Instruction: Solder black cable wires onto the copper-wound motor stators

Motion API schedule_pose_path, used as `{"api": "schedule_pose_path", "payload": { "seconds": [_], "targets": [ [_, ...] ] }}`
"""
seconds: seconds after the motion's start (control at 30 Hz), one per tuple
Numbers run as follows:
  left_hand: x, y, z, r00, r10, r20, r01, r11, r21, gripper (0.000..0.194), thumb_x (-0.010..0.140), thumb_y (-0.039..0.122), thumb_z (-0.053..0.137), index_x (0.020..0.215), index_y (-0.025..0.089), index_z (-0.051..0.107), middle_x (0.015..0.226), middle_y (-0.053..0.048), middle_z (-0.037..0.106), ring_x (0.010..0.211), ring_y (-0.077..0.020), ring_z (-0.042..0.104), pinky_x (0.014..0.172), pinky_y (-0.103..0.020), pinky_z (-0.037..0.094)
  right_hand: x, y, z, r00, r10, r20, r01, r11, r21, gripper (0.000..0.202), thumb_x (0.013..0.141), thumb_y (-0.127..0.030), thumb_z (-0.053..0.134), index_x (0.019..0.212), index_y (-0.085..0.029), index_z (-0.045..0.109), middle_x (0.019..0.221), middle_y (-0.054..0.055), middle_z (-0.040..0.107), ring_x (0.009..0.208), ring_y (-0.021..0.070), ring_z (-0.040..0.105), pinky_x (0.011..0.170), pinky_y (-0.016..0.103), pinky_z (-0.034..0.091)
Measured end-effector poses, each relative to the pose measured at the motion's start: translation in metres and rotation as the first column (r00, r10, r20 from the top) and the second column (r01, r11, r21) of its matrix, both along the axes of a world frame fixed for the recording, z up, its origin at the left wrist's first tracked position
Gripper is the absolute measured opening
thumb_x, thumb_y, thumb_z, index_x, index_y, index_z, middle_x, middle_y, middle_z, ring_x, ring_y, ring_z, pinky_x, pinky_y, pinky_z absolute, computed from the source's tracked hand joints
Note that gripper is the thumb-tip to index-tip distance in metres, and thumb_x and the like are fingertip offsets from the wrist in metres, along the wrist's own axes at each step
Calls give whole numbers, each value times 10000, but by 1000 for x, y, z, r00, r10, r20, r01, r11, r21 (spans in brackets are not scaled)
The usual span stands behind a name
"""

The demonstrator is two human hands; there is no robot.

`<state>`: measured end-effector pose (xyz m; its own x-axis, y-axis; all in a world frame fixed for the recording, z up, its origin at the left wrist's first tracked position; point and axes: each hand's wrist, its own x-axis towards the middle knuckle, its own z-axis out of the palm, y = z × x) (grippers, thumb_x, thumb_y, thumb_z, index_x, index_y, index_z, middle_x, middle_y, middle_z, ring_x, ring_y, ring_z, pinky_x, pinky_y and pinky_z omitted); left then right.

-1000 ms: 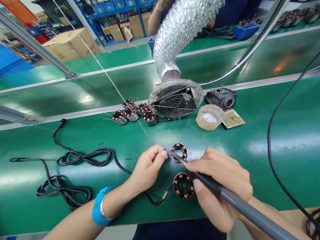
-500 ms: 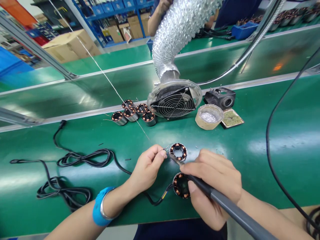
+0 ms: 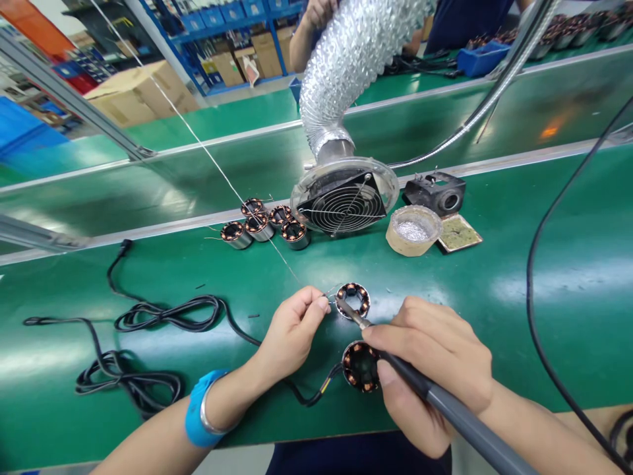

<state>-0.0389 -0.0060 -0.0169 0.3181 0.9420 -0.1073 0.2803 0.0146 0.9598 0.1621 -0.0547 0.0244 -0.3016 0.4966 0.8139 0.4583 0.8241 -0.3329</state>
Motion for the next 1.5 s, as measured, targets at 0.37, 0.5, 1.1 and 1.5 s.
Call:
{"api": "schedule_pose_path", "payload": {
  "seconds": [0.37,0.5,1.1,1.5],
  "targets": [
    [1,1,0,1000,0,-7,0,1000,12,476,936,569,406,834,113,499,684,17,405,647,-35,333,619,-181,286,1,5,2,998,-69,-4,69,997,15,221,799,-39,529,996,-60,625,771,55,526,771,-3,490,705,166,374],
    [1,1,1,1000,-2,-15,2,1000,15,494,934,585,397,831,113,499,684,15,407,645,-37,331,615,-180,287,23,16,6,929,-361,82,347,926,149,215,836,-115,604,1045,-100,650,893,41,623,816,5,545,748,162,423],
    [1,6,-3,999,0,48,1,1000,-12,536,906,641,406,872,113,497,693,4,413,667,-53,352,630,-180,295,0,55,-13,957,-118,264,93,990,104,225,829,-131,648,1045,-141,584,928,-21,617,847,-19,512,807,112,446],
    [-4,15,10,980,-93,178,116,985,-125,655,766,752,589,800,115,440,660,30,386,606,-19,318,577,-167,271,-11,59,-25,983,-21,185,12,999,47,248,811,-24,593,1031,-125,540,891,-20,578,830,-45,474,802,77,414]
  ]
}}
